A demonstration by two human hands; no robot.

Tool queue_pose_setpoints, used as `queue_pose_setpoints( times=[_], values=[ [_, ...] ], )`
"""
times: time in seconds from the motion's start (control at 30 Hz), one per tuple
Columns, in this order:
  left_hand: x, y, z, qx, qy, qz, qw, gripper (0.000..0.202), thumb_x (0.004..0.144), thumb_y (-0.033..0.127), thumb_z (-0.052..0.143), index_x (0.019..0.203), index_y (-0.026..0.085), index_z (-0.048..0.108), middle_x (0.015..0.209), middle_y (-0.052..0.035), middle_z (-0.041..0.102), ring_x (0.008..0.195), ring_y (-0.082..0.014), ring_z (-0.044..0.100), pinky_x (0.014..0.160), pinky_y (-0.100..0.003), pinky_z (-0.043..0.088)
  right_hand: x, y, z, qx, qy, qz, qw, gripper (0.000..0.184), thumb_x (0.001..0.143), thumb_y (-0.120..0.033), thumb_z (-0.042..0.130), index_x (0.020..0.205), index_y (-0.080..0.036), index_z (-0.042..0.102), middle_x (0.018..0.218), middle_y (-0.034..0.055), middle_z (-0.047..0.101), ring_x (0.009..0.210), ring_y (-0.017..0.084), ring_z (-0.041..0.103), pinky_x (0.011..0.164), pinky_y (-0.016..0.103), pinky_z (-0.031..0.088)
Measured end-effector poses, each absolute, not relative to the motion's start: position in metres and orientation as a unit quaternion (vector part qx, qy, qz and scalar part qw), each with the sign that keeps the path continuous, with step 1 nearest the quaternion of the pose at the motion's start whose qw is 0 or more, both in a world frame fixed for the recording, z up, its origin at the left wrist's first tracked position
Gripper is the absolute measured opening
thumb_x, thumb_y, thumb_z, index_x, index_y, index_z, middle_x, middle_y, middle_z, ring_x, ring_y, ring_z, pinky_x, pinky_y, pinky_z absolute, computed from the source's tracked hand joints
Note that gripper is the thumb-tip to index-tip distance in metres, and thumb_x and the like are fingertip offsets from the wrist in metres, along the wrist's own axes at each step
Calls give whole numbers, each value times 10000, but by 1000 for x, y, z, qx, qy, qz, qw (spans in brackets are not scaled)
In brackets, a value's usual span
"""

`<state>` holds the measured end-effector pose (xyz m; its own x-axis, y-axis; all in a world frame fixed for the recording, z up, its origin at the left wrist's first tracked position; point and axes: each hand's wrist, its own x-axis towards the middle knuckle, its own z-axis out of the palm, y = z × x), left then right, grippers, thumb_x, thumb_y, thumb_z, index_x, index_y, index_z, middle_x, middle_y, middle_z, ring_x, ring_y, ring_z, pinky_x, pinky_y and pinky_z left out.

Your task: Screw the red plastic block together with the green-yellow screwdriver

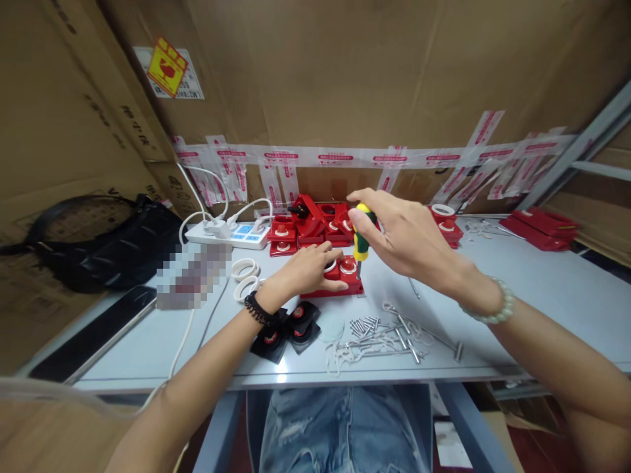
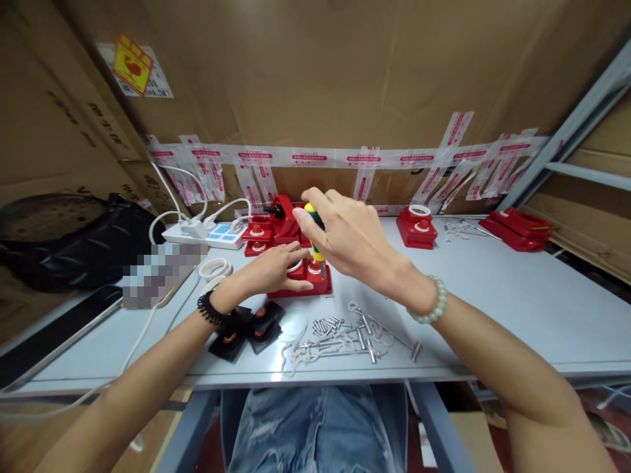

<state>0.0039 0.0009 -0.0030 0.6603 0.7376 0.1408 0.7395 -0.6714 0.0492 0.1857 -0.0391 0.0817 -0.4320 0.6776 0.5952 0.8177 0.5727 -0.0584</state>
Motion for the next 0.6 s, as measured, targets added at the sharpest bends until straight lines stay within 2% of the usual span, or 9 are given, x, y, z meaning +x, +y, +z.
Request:
queue_pose_setpoints(
  times=[0.07, 0.1, 0.17, 0.27, 0.37, 0.43, 0.5, 0.57, 0.6],
  values=[
    [4, 1, -4, -911, -404, -77, 6, 572, 792, 607, 579, 1193, 203, 525, 1088, -92, 549, 922, -268, 599, 783, -347, 456, 193, -39, 85, -348, -889, -40, 295, 381, 960, -312, 316, 1265, -187, 508, 1185, 91, 620, 986, 185, 593, 794, 316, 428],
    [4, 2, -4, -911, -405, -77, 9, 578, 792, 604, 581, 1202, 202, 519, 1091, -95, 550, 926, -271, 598, 785, -350, 455, 197, -38, 87, -316, -903, -9, 291, 374, 954, -299, 341, 1276, -194, 499, 1219, 84, 608, 1007, 177, 587, 810, 310, 431],
    [4, 2, -4, -910, -407, -75, 12, 586, 791, 602, 581, 1220, 208, 507, 1099, -97, 551, 917, -270, 597, 776, -350, 453, 201, -37, 90, -326, -903, 1, 278, 344, 932, -345, 420, 1211, -195, 554, 1087, 68, 670, 889, 171, 615, 745, 297, 436],
    [4, 1, -3, -910, -409, -73, 9, 569, 792, 606, 577, 1205, 220, 516, 1087, -89, 557, 888, -256, 596, 754, -337, 449, 200, -35, 91, -474, -828, -146, 262, 396, 868, -515, 502, 949, -160, 658, 701, 62, 671, 625, 181, 583, 571, 296, 354],
    [4, -1, -1, -909, -411, -74, 1, 558, 790, 605, 582, 1181, 210, 529, 1072, -85, 560, 884, -249, 595, 755, -331, 448, 198, -36, 88, -563, -749, -249, 245, 533, 870, -622, 392, 777, -163, 648, 574, 75, 614, 572, 202, 564, 526, 301, 280],
    [4, -1, -1, -909, -411, -74, -3, 555, 790, 601, 587, 1184, 214, 528, 1080, -84, 556, 892, -249, 596, 759, -331, 448, 200, -38, 87, -554, -769, -211, 242, 516, 914, -568, 320, 863, -172, 646, 659, 81, 654, 627, 209, 593, 549, 303, 315],
    [4, -1, -1, -909, -410, -73, -2, 557, 791, 606, 582, 1184, 216, 526, 1081, -84, 555, 891, -248, 597, 758, -331, 449, 204, -42, 89, -493, -825, -131, 244, 436, 944, -468, 306, 1074, -173, 600, 922, 100, 695, 792, 218, 628, 636, 316, 385],
    [4, 0, -2, -911, -407, -71, 4, 554, 793, 611, 576, 1164, 202, 532, 1057, -82, 560, 890, -247, 596, 756, -330, 449, 209, -45, 93, -409, -880, -39, 237, 409, 953, -392, 314, 1261, -182, 483, 1173, 102, 635, 953, 209, 612, 742, 324, 418],
    [4, 1, -2, -911, -405, -70, 7, 552, 793, 610, 576, 1153, 193, 535, 1048, -82, 563, 895, -248, 596, 757, -329, 449, 210, -47, 96, -375, -899, 0, 227, 408, 953, -373, 323, 1295, -191, 450, 1219, 95, 612, 978, 198, 604, 769, 319, 420]
  ],
)
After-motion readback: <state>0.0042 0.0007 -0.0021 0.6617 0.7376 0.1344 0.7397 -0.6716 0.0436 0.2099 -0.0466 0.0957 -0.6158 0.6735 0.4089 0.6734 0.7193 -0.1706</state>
